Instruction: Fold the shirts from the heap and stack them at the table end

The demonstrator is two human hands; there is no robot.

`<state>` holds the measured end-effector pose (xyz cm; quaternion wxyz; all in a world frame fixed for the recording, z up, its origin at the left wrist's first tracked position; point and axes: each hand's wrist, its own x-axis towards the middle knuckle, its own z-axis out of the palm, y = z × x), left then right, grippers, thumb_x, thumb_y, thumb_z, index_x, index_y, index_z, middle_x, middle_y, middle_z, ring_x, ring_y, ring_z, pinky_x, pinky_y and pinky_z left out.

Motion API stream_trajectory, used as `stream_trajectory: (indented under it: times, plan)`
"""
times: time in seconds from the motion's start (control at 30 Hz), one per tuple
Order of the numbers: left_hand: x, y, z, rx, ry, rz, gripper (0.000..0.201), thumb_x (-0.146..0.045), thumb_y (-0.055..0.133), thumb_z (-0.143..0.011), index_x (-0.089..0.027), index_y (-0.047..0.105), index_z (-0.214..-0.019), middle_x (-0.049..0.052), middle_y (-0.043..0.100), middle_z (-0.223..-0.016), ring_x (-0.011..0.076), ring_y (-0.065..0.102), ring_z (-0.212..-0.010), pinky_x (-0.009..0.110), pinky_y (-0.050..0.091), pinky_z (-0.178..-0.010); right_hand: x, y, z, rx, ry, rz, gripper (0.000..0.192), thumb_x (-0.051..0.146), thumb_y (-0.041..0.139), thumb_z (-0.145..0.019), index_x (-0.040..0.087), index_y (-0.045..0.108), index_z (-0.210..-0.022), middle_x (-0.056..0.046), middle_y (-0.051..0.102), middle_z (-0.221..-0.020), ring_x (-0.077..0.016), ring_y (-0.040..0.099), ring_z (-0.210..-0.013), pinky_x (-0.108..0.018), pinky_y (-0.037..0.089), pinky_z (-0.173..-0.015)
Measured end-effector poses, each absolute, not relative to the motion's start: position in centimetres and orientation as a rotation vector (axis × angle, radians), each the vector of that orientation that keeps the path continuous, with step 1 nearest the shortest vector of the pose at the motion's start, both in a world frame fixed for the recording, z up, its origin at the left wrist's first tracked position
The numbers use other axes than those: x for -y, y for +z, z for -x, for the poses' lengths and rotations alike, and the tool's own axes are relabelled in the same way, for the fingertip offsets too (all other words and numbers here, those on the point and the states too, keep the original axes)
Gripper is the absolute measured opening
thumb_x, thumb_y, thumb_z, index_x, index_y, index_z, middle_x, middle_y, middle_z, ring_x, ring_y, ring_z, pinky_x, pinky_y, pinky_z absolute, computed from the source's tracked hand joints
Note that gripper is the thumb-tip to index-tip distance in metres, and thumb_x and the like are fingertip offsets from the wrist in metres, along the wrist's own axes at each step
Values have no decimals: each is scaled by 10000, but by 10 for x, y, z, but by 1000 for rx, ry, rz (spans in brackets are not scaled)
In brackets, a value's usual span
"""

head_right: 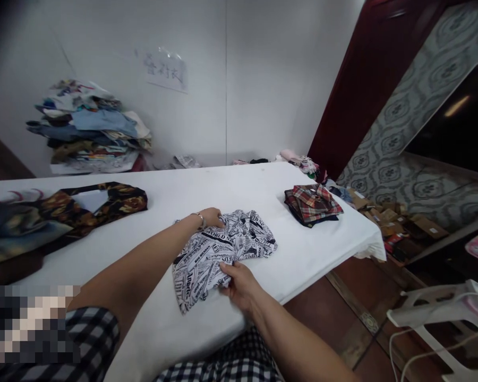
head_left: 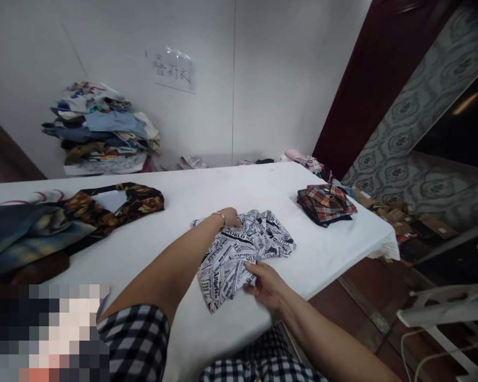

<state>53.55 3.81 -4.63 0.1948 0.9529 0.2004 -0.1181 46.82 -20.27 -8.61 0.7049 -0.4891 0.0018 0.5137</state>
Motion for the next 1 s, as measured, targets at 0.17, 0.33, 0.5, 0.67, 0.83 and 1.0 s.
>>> stream_trajectory:
  times: [0.17,0.33,0.5,0.67,0.83,1.0]
  plan:
    - [-54,-24,-523,-519,-241,-2505,409,-509,707,-607,-175,726,-843,107,750,-955,304,656,-958,367,486,-812,200,-79,-477,96,1063,1145,250,286,772,-626,209,652,-832,4,704,-739,-157,630,-629,-272,505,-583]
    - [-86,27,-489,-439,106,-2022,441,-505,723,-628,-179,715,-925,75,750,-972,236,669,-921,351,513,-821,184,-29,-524,366,870,1224,378,257,772,-569,161,683,-923,-23,736,-858,-193,662,-809,-340,493,-841]
    - [-88,81,-435,-343,589,-1735,518,-460,804,-569,-129,697,-952,86,735,-962,231,652,-927,397,490,-898,159,29,-580,774,486,1377,309,247,692,-617,179,699,-918,12,716,-898,-189,626,-885,-348,457,-901]
    - [-48,47,-350,-523,705,-2102,397,-454,736,-658,-172,687,-932,26,711,-900,218,624,-891,373,488,-875,171,4,-577,1252,170,1571,212,217,606,-714,210,720,-892,-24,695,-1018,-221,600,-987,-360,450,-910]
    - [12,-53,-274,-324,375,-2500,120,-300,621,-779,-214,632,-695,37,688,-867,203,610,-885,352,471,-888,220,-79,-534,1706,261,1743,282,64,510,-678,211,717,-801,-60,704,-1053,-242,607,-1023,-398,466,-923]
    - [41,-78,-249,-428,344,-2567,150,-356,679,-753,-218,640,-797,81,677,-1076,245,581,-1065,408,409,-1008,251,-105,-518,1680,282,1869,434,45,510,-677,200,704,-1033,-103,544,-1381,-279,423,-1334,-503,321,-1109]
